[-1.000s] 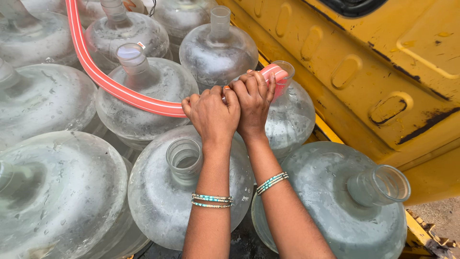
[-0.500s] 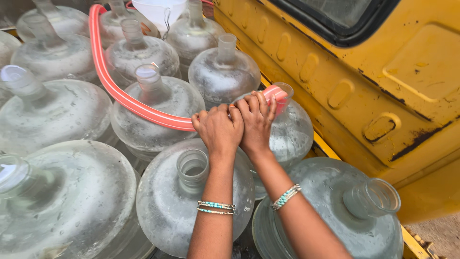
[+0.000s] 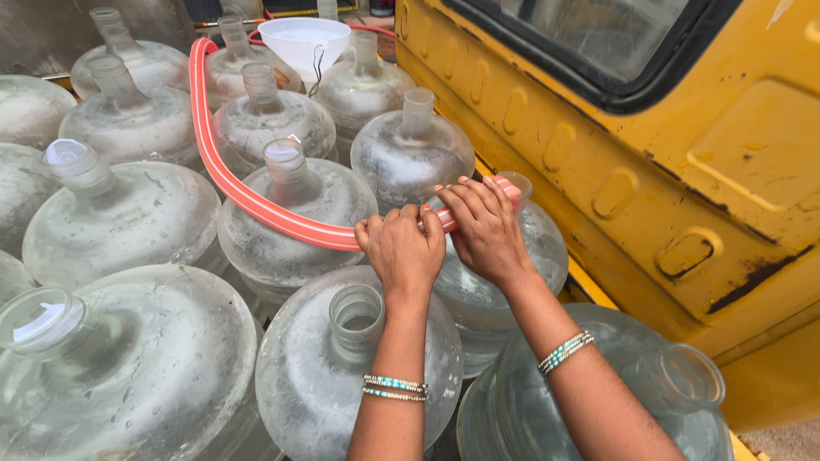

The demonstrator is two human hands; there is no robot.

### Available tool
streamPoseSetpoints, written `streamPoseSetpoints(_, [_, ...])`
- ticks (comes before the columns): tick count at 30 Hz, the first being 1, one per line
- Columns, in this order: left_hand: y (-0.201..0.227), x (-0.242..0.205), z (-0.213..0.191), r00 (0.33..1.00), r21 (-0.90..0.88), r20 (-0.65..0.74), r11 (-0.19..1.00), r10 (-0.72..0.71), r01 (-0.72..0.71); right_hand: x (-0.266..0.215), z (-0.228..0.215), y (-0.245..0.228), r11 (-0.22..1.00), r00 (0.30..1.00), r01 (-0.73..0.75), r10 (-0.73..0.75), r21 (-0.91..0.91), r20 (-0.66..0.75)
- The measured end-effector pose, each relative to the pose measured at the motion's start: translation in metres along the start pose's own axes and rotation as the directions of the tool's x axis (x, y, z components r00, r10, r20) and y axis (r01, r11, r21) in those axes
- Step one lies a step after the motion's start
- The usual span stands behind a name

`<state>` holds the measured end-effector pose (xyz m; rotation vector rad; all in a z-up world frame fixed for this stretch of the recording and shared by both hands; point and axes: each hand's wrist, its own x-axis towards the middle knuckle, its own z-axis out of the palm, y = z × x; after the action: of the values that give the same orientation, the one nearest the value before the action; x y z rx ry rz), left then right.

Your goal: The person uses a flexible hose to transfer water into large transparent water jugs arranged on the back of a yellow vehicle. The person repeatedly moves the hose from one jug to the next, holding it in place while water flows into each container.

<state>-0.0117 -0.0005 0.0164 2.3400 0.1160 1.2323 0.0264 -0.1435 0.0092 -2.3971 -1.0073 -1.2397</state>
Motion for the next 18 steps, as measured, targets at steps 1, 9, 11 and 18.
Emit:
streamPoseSetpoints(1, [0.0002,0.0001,-0.0008,1.000,-0.005,0.002,1.000,-0.004,0.004,0.0002,-0.0004,-0.0006,0.999,0.999,-0.032,0.033,0.013,-0.031])
streamPoseSetpoints(9, [0.0025,0.0002,-0.0038,1.000,-0.003,-0.008,1.000,-0.007,0.007,0.0017,-0.0012,-0.0021,0.994,0.993,-0.110,0.111,0.019,-0.027])
streamPoseSetpoints(11, [0.0027,-0.0002,-0.0041,1.000,-0.013,-0.007,1.000,-0.006,0.006,0.0015,0.0000,-0.0033,0.992,0.991,-0.127,0.128,0.029,-0.033])
streamPoseSetpoints(18, [0.0025,0.0001,-0.0037,0.999,-0.001,0.028,1.000,-0.025,0.025,0.0035,0.0021,-0.0062,0.986,0.986,-0.165,0.165,0.015,-0.034])
